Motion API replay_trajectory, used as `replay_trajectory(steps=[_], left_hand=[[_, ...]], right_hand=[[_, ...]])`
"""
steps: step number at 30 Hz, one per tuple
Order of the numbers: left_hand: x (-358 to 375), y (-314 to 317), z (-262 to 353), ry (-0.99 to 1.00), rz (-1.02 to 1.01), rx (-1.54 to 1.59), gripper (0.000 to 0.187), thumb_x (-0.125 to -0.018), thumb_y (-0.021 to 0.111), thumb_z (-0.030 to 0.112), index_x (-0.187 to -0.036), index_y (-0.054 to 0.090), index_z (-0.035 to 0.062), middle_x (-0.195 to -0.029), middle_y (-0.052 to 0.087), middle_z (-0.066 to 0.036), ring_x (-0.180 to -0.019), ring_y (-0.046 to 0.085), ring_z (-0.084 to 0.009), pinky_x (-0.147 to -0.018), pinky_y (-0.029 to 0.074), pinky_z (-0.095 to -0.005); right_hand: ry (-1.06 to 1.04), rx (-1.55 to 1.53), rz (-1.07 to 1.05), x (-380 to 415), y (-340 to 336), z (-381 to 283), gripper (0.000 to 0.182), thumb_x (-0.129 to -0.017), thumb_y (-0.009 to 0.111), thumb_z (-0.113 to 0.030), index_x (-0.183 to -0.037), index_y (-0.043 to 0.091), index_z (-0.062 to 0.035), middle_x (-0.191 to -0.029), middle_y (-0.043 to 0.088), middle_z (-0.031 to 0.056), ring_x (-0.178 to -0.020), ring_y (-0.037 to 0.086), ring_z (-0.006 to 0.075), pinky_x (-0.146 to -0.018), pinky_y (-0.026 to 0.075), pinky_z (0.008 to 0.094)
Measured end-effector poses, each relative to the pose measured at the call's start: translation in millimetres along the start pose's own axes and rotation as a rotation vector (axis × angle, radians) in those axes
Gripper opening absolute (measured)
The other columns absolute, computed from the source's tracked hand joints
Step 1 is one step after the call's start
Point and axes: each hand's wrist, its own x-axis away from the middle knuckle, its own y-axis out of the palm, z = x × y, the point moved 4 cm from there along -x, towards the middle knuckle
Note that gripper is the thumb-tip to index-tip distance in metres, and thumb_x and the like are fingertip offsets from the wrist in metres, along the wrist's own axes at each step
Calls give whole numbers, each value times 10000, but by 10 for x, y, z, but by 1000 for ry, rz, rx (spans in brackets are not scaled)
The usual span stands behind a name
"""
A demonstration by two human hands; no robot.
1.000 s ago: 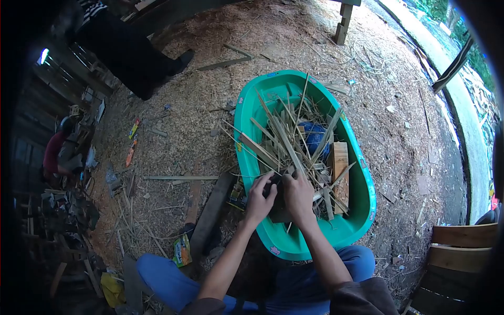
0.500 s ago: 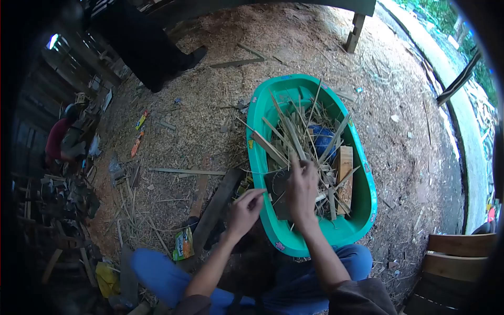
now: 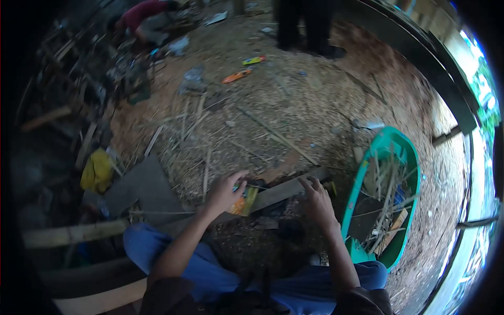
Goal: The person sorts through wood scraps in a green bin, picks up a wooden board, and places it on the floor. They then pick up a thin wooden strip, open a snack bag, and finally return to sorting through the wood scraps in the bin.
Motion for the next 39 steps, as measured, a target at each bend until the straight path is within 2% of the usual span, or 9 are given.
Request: replay_trajectory(steps=[10,13,18,24,28,30,31,35,39], left_hand=[[-139,-733,-1476,-111,209,163,385,-999,649,227,-1343,633,56,-1105,710,-196,-961,703,-346,-844,566,-431],[-113,-730,-2106,-107,448,206,361,-972,644,178,-1294,641,15,-1126,702,-185,-999,683,-358,-898,542,-462],[105,-561,-2955,-318,484,77,402,-946,628,127,-1329,602,9,-1218,665,-174,-1167,604,-378,-1002,469,-515],[294,-526,-3227,-403,419,98,419,-960,606,132,-1364,579,25,-1297,629,-179,-1233,562,-382,-1054,432,-532],[339,-587,-3221,-480,375,61,418,-980,592,134,-1380,562,17,-1351,609,-207,-1284,542,-402,-1103,411,-516],[271,-558,-3201,-459,419,-7,423,-979,601,148,-1381,563,25,-1370,594,-211,-1313,514,-411,-1121,389,-527],[224,-542,-3187,-408,426,33,425,-970,620,157,-1374,571,32,-1372,579,-222,-1315,501,-426,-1125,378,-542],[140,-580,-3045,-328,460,118,430,-955,652,173,-1358,584,37,-1355,568,-235,-1309,497,-430,-1125,372,-552],[164,-495,-3091,-323,449,121,442,-952,659,180,-1367,584,47,-1373,557,-236,-1327,481,-433,-1132,363,-557]], right_hand=[[-151,81,-195,-770,1546,-1382,566,-926,724,-227,-1436,536,-71,-1403,537,208,-1287,536,406,-1039,453,520],[57,-110,-177,-1060,1993,-1558,597,-946,713,-230,-1465,508,-18,-1407,552,270,-1307,533,444,-1088,437,503],[36,-46,-168,-1647,2992,-1739,655,-945,706,-289,-1486,465,-10,-1324,591,276,-1239,564,460,-1026,468,519],[159,129,-53,-2017,4110,-2031,890,-915,723,-314,-1592,238,3,-1304,582,296,-1257,538,484,-1039,415,576],[266,14,48,-1969,4279,-2067,878,-856,742,-198,-1571,276,8,-1217,600,277,-1180,574,455,-1006,419,567],[312,51,-208,-1910,4315,-1929,796,-812,733,-139,-1516,385,-12,-1219,607,263,-1189,574,438,-1013,416,556],[300,101,-151,-1906,4320,-1843,700,-774,732,-103,-1428,491,-31,-1208,616,235,-1195,563,417,-1005,422,542],[26,66,-47,-1852,4157,-1609,639,-770,721,-80,-1371,520,-4,-1200,592,264,-1175,535,436,-996,429,541],[104,-162,44,-1984,4099,-1612,652,-804,706,-80,-1402,481,51,-1197,582,294,-1104,557,481,-963,437,576]])
